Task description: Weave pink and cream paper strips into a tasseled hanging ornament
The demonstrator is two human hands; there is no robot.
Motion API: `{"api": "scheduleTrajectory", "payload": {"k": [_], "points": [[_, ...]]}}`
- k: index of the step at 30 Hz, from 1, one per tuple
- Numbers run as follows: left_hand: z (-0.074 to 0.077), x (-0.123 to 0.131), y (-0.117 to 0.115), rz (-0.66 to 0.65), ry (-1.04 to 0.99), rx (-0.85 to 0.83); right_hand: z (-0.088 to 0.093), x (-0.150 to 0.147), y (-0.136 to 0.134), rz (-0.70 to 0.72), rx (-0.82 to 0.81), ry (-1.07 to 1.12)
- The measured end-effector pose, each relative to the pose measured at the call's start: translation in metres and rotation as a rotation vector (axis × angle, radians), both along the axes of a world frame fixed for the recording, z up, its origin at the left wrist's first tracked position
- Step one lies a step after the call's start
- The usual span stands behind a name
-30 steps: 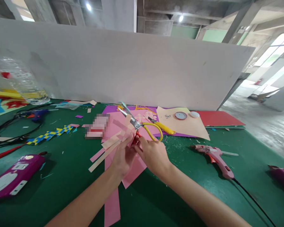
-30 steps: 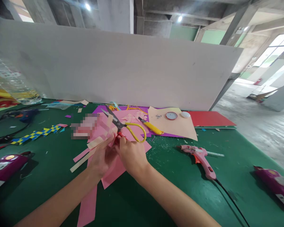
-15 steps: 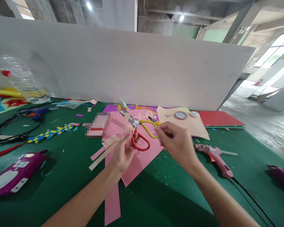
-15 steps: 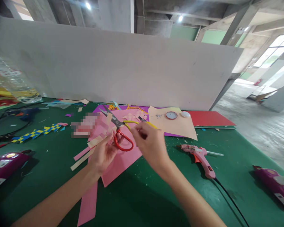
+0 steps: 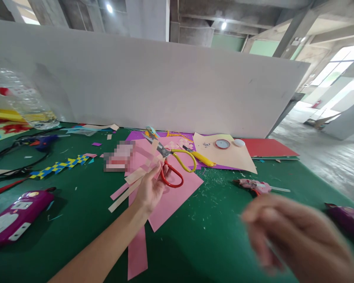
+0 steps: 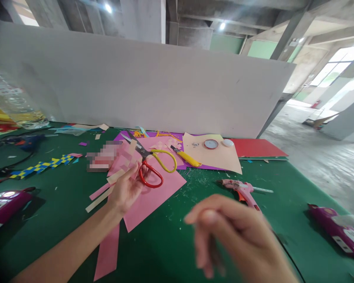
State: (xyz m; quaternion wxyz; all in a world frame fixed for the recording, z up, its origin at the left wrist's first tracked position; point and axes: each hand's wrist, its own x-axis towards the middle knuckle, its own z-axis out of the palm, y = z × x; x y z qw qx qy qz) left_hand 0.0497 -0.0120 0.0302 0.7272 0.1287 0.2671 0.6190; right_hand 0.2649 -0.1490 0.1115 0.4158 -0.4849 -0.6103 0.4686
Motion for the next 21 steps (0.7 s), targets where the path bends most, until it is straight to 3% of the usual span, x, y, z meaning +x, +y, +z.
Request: {"api": "scheduleTrajectory", "payload": {"k": [2,5,9,12,14,17,21], "points": [[0.001,0.001,0.000,0.000,0.001,-0.011,-0.021,-0.020,0.005,0.358,0.172,-0.298],[0.002,0.002,-0.001,0.008,0.016,-0.036,-0.038,-0.049,0.013,0.518,0.385,-0.566],[0.003,0.001,-0.002,-0.004,0.040,-0.020,-0.020,-0.055,0.023,0.407,0.602,-0.899],[0.001,0.001,-0.002,-0.007,0.036,0.001,0.001,-0.042,0.039,0.282,0.609,-0.864],[0.000,0.000,-0.003,-0.021,0.050,0.014,0.003,-0.032,0.056,0.072,0.538,-0.849],[0.001,0.001,-0.005,-0.068,0.130,0.020,-0.011,-0.022,0.078,-0.153,0.473,-0.849],[0.002,0.004,-0.010,-0.132,0.258,0.044,-0.042,-0.024,0.092,-0.096,0.482,-0.857]]}}
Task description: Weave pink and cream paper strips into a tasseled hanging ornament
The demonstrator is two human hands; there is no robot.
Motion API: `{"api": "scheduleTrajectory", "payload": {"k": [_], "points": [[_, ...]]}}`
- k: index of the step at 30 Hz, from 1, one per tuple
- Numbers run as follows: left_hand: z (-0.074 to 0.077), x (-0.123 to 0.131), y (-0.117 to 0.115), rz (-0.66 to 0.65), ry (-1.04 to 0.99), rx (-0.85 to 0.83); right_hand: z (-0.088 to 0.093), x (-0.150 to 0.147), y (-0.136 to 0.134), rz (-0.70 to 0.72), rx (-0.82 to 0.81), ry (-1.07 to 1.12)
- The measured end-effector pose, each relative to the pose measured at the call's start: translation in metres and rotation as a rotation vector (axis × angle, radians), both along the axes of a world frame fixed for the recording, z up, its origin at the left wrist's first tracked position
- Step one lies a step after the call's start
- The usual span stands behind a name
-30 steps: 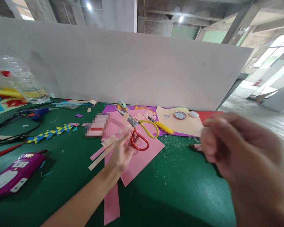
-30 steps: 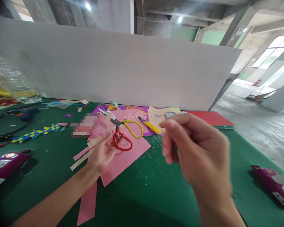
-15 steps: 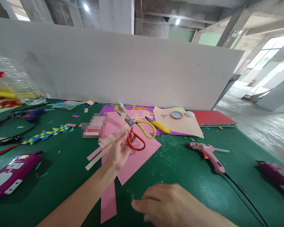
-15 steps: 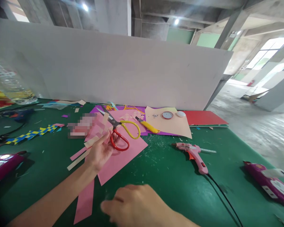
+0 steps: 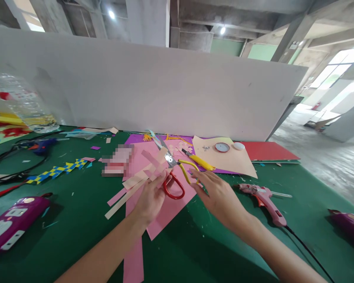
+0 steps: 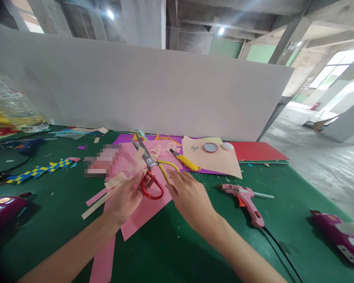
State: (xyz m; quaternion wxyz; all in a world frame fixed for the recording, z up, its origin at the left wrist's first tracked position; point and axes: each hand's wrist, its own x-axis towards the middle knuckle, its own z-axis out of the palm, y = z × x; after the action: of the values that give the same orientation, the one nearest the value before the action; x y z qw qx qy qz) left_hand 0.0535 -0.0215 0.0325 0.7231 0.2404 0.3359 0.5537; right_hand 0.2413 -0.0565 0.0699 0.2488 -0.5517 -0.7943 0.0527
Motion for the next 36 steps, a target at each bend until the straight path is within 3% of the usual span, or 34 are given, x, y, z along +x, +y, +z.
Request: {"api": "scheduleTrajectory", "payload": {"k": [3,9,13,19,25,29,36], "points": [[-0.001,0.005,-0.005,-0.051,0.038,0.015,-0.016,-0.010,0.002,-0.014,-0.024,0.014],[0.001,0.012,-0.015,-0.206,0.008,0.021,-0.035,-0.023,0.008,-0.177,-0.156,0.132],[0.006,0.010,-0.015,-0.230,0.033,0.024,-0.037,-0.013,0.010,-0.203,-0.230,0.413],[0.000,0.003,-0.013,-0.121,0.248,0.002,-0.028,0.007,0.014,-0.136,-0.400,0.993],[0.010,0.013,-0.018,-0.135,0.455,0.019,-0.032,0.012,0.015,0.127,-0.544,1.321],[0.015,0.021,-0.021,-0.183,0.539,0.049,-0.031,0.009,0.012,0.113,-0.666,1.323],[0.006,0.020,-0.023,-0.326,0.662,0.114,-0.028,-0.003,0.005,0.201,-0.606,1.239]]}}
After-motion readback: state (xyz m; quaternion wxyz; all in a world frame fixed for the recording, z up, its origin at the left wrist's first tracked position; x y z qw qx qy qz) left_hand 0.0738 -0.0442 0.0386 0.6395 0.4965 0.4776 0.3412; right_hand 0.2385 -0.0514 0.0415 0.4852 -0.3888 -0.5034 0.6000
